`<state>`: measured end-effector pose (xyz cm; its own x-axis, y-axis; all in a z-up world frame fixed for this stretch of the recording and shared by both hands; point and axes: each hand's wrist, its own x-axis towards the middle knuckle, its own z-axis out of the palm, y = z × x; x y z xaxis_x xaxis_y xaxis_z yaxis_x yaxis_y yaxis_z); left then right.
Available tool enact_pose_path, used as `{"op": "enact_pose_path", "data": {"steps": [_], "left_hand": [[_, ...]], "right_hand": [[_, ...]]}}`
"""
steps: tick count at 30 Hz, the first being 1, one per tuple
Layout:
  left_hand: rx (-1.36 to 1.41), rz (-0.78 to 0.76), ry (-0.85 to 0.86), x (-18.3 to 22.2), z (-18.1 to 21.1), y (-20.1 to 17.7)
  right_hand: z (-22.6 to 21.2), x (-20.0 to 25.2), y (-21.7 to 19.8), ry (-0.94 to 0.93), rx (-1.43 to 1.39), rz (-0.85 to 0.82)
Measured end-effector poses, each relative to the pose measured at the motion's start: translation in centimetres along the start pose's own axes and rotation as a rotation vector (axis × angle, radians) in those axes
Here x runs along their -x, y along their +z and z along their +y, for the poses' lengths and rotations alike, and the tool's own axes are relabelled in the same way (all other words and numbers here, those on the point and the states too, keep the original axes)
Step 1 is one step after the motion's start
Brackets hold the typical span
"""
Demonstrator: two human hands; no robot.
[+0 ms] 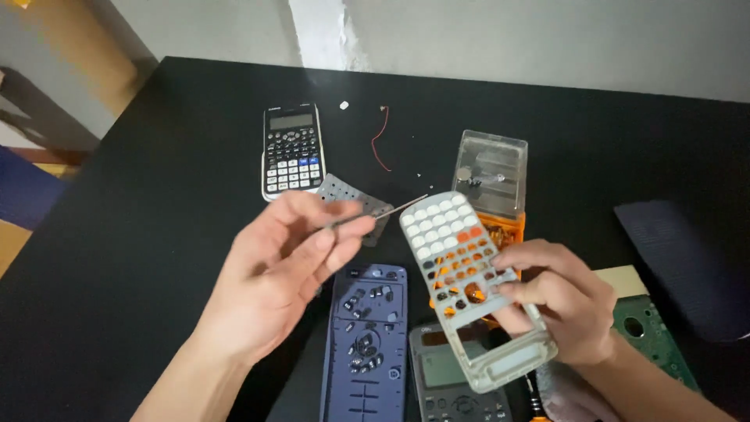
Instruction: Manually placing and aligning individual rubber buttons into a calculator faceplate during a repair process.
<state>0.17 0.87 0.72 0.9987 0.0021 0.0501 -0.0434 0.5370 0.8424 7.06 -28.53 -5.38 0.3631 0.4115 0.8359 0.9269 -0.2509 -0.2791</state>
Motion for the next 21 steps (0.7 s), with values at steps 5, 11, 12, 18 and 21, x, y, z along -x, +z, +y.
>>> {"op": "enact_pose_path", "data": {"steps": [5, 11, 12, 18, 21], "left_hand": [[-0.309, 0.123, 0.162, 0.3, 0.8, 0.6], [-0.442, 0.162, 0.354, 0.5, 0.5, 0.4], [-0.463, 0.134, 0.388, 0.6, 0.4, 0.3], [-0.630, -0.078, 0.457, 1.3, 1.2, 1.6], [-0.624, -0.180, 0.426, 1.4, 1.2, 1.8]], "right_hand": [[-1.7, -0.3, 0.5, -0.020, -0.101, 0.067], [-2.9, 1.1, 0.5, 0.008, -0.178, -0.003], [-2.9, 1.4, 0.7, -0.005, -0.187, 0.015], [-2.9, 1.7, 1.1, -0.052, -0.163, 0.038], [-2.1, 1.3, 1.0, -0.074, -0.152, 0.014]]}}
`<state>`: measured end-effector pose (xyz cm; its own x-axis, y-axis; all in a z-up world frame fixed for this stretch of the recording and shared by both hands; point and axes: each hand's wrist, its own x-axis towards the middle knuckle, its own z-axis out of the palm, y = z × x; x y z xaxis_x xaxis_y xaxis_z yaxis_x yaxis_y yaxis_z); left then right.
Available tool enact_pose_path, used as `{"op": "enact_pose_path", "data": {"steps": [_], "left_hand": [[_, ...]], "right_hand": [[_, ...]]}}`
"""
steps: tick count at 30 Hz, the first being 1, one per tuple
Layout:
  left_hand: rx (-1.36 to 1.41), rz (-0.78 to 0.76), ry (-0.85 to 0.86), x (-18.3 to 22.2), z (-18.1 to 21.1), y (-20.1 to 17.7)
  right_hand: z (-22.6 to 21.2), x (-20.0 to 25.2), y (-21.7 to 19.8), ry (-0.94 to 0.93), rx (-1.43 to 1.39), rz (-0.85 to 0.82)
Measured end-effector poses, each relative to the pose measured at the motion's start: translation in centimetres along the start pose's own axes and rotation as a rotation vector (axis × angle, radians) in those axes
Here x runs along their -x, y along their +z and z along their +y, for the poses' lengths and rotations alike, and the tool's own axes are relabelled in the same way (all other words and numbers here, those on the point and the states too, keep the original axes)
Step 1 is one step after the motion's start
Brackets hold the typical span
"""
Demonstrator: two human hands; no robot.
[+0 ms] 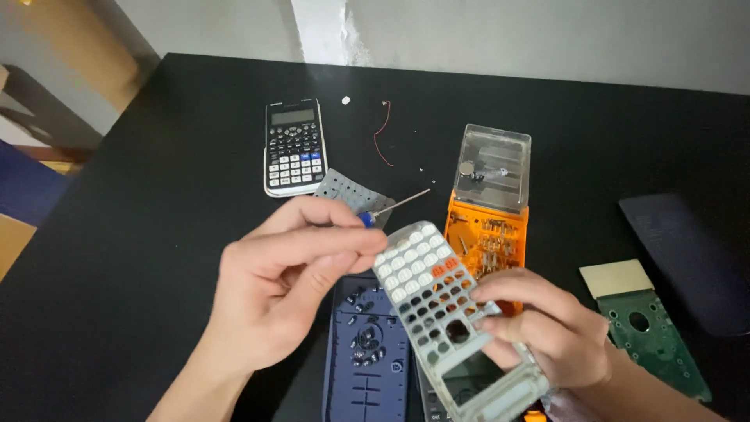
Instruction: Manually placing and aligning individual rubber buttons into a calculator faceplate during a repair process.
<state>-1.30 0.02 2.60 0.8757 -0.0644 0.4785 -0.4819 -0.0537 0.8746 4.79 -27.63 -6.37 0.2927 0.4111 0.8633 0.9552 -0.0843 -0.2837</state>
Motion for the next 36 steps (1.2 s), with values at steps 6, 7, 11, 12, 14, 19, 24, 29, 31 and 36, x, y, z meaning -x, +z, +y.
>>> {"op": "enact_pose_path", "data": {"steps": [6, 7, 11, 12, 14, 19, 24, 29, 31, 36], "left_hand": [[0.033, 0.006, -0.040, 0.3, -0.8, 0.4], [0.113, 0.020, -0.092, 0.3, -1.2, 0.5], [0.264, 0.019, -0.110, 0.6, -2.8, 1.2], [0.317, 0.013, -0.091, 0.5, -3.1, 1.3], [0.375, 0.002, -0.073, 0.5, -2.9, 1.8], [0.316, -0.056, 0.007, 0.2, -2.3, 2.6], [0.422, -0.119, 0.030, 0.4, -1.5, 3.6], [0.702, -0.108, -0.035, 1.4, -1.6, 4.2], [0.950, -0.090, -0.125, 1.7, -1.2, 4.6], [1.060, -0.066, -0.189, 2.2, -0.9, 4.6]], "right_hand": [[1.5, -1.3, -0.3, -0.012, 0.096, -0.051], [1.4, -1.9, -0.6, 0.025, 0.125, -0.067], [1.4, -2.1, -0.5, 0.012, 0.094, -0.032], [1.4, -2.2, -0.4, 0.021, 0.089, -0.029], [1.2, -2.3, -0.4, 0.033, 0.088, -0.027], [1.8, -1.9, -0.4, -0.002, 0.062, -0.033], [1.0, -2.3, -0.6, 0.002, 0.074, -0.032], [0.6, -3.0, -0.3, -0.001, 0.043, -0.021], [0.5, -3.3, -0.2, -0.020, 0.065, -0.015], [0.6, -2.9, -0.4, 0.014, 0.063, -0.055]]}}
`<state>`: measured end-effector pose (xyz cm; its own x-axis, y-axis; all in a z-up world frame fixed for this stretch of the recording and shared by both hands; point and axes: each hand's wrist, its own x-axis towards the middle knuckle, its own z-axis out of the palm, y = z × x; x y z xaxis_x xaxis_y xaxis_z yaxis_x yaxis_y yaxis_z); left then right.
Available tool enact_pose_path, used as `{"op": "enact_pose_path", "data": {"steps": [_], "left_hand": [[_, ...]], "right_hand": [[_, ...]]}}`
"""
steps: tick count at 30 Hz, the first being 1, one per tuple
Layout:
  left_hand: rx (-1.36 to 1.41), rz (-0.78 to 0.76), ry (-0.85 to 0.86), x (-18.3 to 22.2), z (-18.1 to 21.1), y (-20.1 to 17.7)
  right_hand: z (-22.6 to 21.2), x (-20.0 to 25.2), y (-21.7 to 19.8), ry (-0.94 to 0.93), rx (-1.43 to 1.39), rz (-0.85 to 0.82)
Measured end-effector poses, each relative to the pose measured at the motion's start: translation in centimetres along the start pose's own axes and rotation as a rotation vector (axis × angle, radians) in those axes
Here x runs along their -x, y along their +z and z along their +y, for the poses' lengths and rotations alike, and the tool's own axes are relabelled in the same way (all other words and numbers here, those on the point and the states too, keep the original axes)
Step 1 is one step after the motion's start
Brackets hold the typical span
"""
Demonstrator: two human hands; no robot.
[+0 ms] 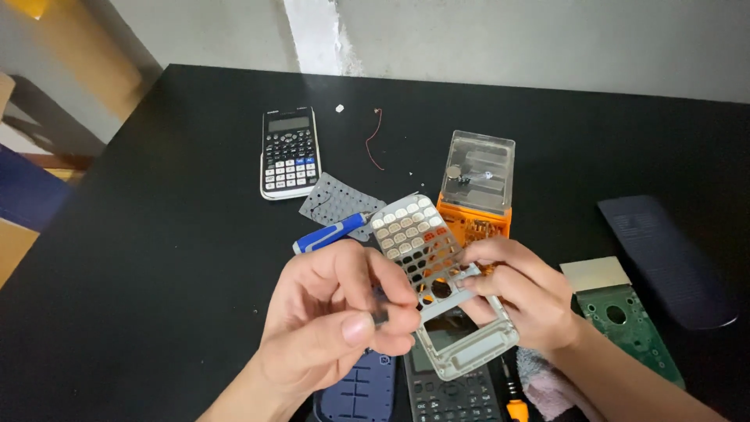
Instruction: Manually placing and aligning individual rubber buttons into a calculator faceplate during a repair process.
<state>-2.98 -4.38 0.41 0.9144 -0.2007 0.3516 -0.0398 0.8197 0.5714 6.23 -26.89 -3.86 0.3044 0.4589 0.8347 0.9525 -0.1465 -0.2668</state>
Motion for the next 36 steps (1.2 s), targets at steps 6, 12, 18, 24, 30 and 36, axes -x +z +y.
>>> {"op": "enact_pose_path", "data": {"steps": [6, 12, 18, 24, 30, 36], "left_hand": [[-0.589, -0.139, 0.066, -0.8, 2.5, 0.0], [-1.388, -0.259, 0.229, -1.9, 4.6, -0.4], [-1.514, -0.303, 0.251, -2.1, 5.2, -0.3], [-1.583, -0.335, 0.325, -2.2, 5.2, -0.9], [-1.701, -0.396, 0.431, -2.0, 3.7, -1.8], [-1.803, -0.463, 0.433, -2.1, 3.4, -2.1]], "right_hand": [[-0.3, 0.2, 0.2, -0.022, -0.012, 0.026], [-1.4, 0.5, -0.1, -0.023, -0.113, -0.009], [-1.4, 1.5, -0.4, 0.004, -0.105, -0.072], [-1.4, 1.5, -0.3, -0.011, -0.104, -0.088], [-1.2, 1.8, -0.1, -0.044, -0.107, -0.085], [-1.4, 1.4, -0.2, -0.047, -0.103, -0.103]]}}
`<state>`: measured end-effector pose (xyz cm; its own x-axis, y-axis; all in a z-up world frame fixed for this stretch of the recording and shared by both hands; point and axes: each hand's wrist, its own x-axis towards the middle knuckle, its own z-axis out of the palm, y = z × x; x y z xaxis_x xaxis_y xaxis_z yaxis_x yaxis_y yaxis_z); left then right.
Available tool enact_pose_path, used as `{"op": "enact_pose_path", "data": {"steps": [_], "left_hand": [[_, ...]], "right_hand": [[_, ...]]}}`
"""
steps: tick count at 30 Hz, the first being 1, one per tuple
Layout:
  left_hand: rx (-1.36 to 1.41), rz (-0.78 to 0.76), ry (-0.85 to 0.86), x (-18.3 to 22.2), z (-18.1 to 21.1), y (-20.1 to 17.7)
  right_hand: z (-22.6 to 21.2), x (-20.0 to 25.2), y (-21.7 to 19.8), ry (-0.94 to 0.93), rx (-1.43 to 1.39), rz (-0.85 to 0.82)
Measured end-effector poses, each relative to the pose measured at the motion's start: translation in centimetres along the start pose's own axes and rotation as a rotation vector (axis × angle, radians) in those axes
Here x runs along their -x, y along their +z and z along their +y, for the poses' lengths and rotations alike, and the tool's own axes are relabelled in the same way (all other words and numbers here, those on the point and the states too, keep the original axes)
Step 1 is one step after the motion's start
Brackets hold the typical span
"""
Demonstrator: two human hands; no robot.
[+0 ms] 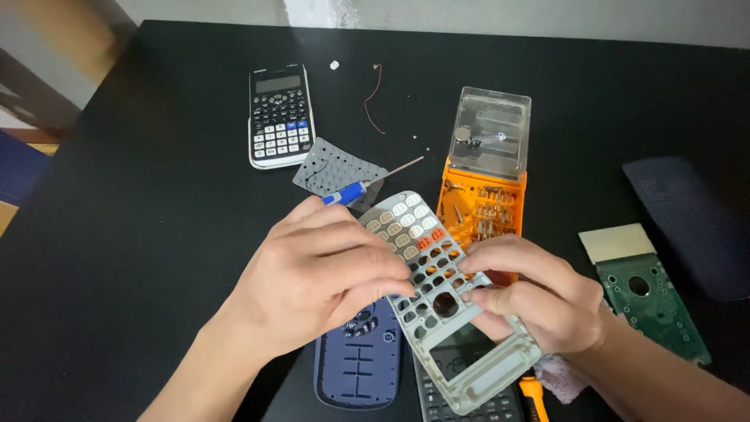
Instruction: Manually placing and aligning individual rubber buttons into a calculator faceplate during a repair process.
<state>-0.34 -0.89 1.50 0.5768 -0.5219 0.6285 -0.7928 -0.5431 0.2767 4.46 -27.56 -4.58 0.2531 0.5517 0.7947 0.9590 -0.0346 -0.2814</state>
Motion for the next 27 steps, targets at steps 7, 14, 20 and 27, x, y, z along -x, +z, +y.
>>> {"op": "enact_pose_path", "data": {"steps": [7, 14, 20, 27], "left_hand": [[0.011, 0.043, 0.064, 0.0, -0.1, -0.3], [-0.037, 0.003, 0.031, 0.2, -0.2, -1.3], [-0.044, -0.022, 0.044, 0.3, -0.4, -1.3], [-0.023, -0.028, 0.041, 0.1, -0.1, -1.5]], "right_hand": [[0.0, -0.3, 0.0, -0.016, -0.011, 0.019], [0.0, 0.0, -0.1, 0.001, -0.005, 0.001], [0.1, 0.1, -0.2, -0.001, -0.019, 0.006], [0.1, 0.2, -0.1, 0.007, -0.016, 0.004]]}}
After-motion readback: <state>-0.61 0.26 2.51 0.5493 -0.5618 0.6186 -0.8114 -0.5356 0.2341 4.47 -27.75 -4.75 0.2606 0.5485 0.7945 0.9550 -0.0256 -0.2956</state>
